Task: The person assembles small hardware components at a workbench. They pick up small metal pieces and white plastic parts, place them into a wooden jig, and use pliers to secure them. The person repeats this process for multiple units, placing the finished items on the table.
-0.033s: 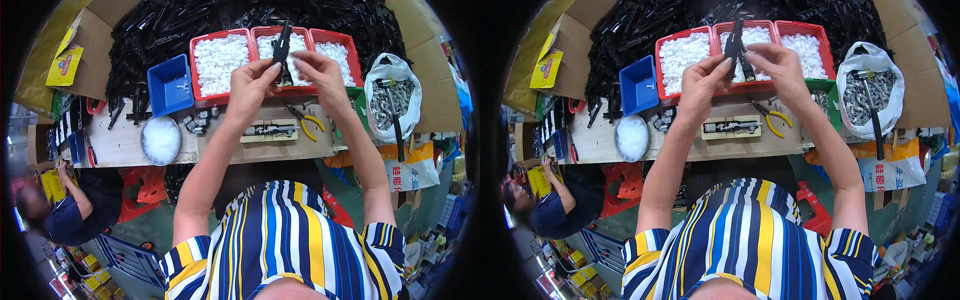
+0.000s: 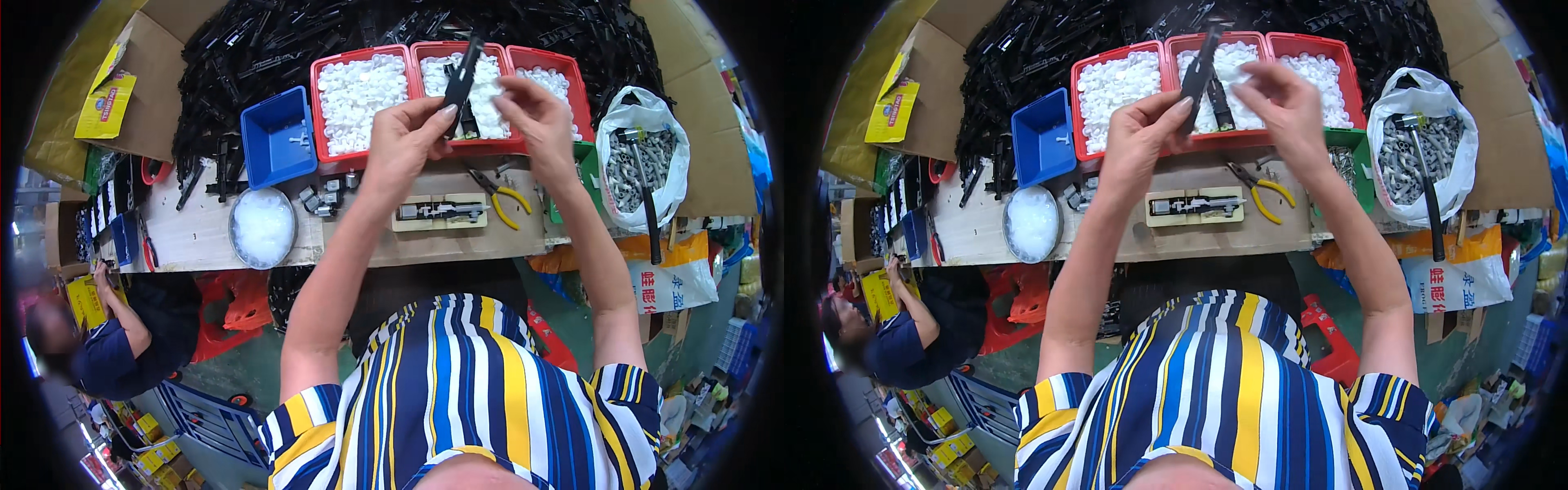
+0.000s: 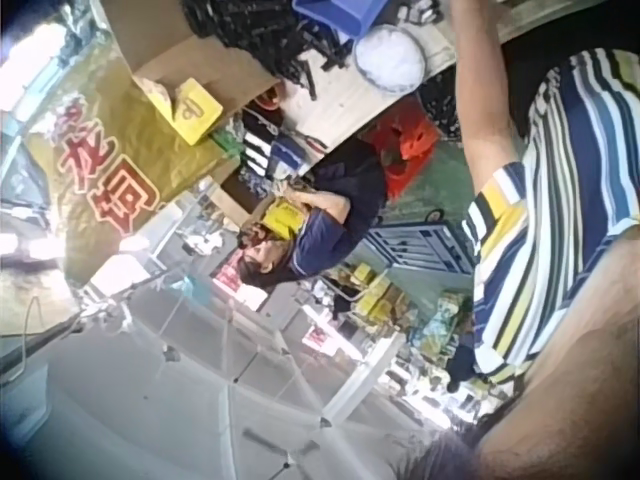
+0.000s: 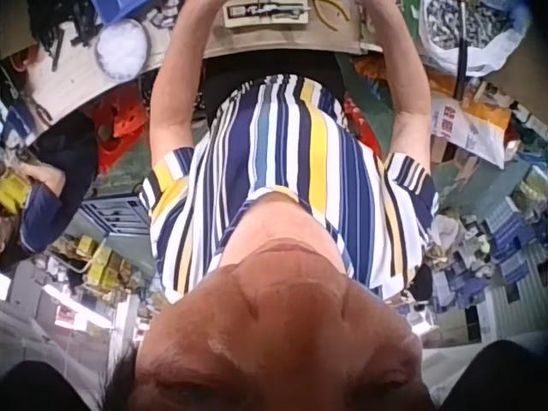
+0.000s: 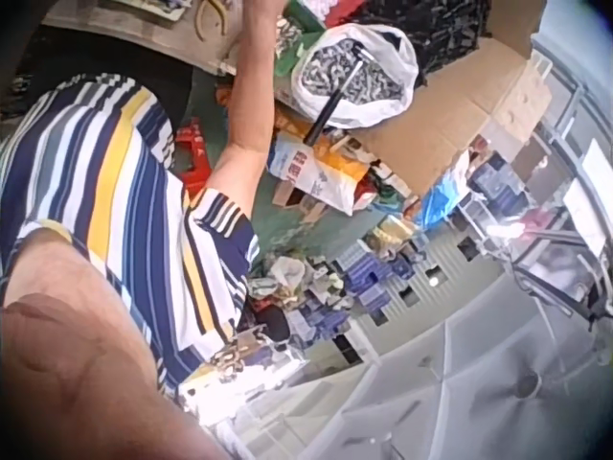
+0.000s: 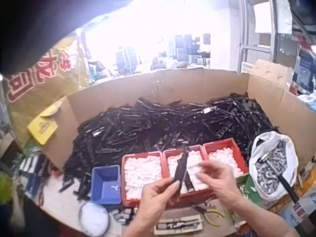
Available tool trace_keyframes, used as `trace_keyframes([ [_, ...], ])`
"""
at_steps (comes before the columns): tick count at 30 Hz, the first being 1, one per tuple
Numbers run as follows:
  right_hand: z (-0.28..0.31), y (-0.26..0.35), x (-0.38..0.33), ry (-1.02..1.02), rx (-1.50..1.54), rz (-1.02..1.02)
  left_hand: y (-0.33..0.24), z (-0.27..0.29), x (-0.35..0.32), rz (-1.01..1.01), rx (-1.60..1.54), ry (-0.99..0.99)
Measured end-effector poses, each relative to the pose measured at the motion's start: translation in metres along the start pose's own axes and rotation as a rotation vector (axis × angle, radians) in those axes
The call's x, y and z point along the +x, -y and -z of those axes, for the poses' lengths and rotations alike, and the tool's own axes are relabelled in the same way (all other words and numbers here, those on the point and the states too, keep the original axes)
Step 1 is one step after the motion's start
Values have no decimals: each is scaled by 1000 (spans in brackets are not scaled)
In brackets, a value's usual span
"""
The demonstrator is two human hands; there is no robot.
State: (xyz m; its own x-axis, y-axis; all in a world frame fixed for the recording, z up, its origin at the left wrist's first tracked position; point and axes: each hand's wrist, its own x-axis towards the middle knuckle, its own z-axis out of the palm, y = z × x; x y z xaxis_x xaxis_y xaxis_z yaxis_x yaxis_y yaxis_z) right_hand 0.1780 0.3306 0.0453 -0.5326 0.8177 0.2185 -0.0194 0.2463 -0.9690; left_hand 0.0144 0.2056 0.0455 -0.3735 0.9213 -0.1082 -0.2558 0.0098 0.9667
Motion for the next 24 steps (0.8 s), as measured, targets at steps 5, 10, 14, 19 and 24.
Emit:
trace_keyframes([
  [5,24,27,-32,143,-815,634,-16,32,-23,43,487,279],
  [10,23,23,-58,382,-797,678,-17,32,-37,54,583,443],
  [14,18,20,-72,389,-731,583,-10,31,-45,28,655,484],
  [19,12,12,-81,450,-676,560,-9,36,-53,125,636,467],
  [24,1,-9,-87,490,-610,449,-1,54,-69,-110,749,144],
])
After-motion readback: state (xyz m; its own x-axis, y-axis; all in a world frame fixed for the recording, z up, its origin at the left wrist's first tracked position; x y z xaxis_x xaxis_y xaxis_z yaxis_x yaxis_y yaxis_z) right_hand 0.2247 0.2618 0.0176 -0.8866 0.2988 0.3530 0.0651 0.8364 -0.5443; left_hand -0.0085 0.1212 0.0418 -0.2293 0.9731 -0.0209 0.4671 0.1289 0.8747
